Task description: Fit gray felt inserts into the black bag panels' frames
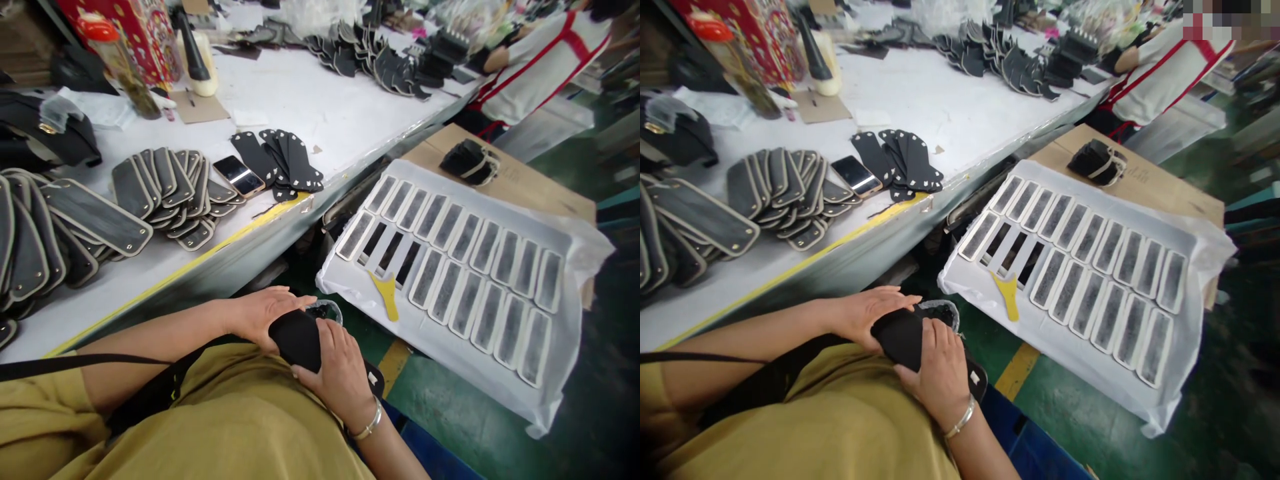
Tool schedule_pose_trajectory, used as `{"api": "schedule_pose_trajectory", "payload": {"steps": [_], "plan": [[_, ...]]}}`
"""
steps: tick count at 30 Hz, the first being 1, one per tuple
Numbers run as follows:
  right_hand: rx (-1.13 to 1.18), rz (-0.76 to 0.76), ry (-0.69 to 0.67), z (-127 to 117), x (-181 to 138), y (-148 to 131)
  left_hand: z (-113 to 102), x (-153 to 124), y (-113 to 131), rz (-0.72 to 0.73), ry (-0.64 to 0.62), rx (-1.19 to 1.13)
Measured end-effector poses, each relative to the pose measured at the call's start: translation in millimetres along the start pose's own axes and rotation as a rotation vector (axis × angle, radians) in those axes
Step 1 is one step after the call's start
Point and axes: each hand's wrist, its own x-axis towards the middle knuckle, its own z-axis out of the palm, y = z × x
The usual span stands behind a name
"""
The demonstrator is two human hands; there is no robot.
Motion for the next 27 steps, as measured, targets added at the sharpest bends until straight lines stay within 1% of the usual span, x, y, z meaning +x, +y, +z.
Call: {"api": "schedule_pose_trajectory", "payload": {"steps": [4, 11, 16, 22, 25, 27], "plan": [[-0.003, 0.003, -0.008, -3, -1, 0, -4, -8, -4, 0.054, -0.006, -0.001], [-0.025, -0.028, -0.005, -2, 1, 0, -7, -14, -6, 0.012, -0.002, -0.082], [0.003, -0.017, -0.010, -3, 1, -1, -5, -12, -7, 0.017, 0.013, -0.102], [0.000, -0.020, 0.056, -2, -6, 2, 1, -14, -10, 0.008, 0.050, -0.096], [-0.019, 0.006, 0.060, 0, -9, 4, 3, -13, -10, 0.019, 0.065, -0.083], [-0.011, -0.004, 0.064, 0, -9, 4, 3, -13, -10, 0.021, 0.063, -0.079]]}}
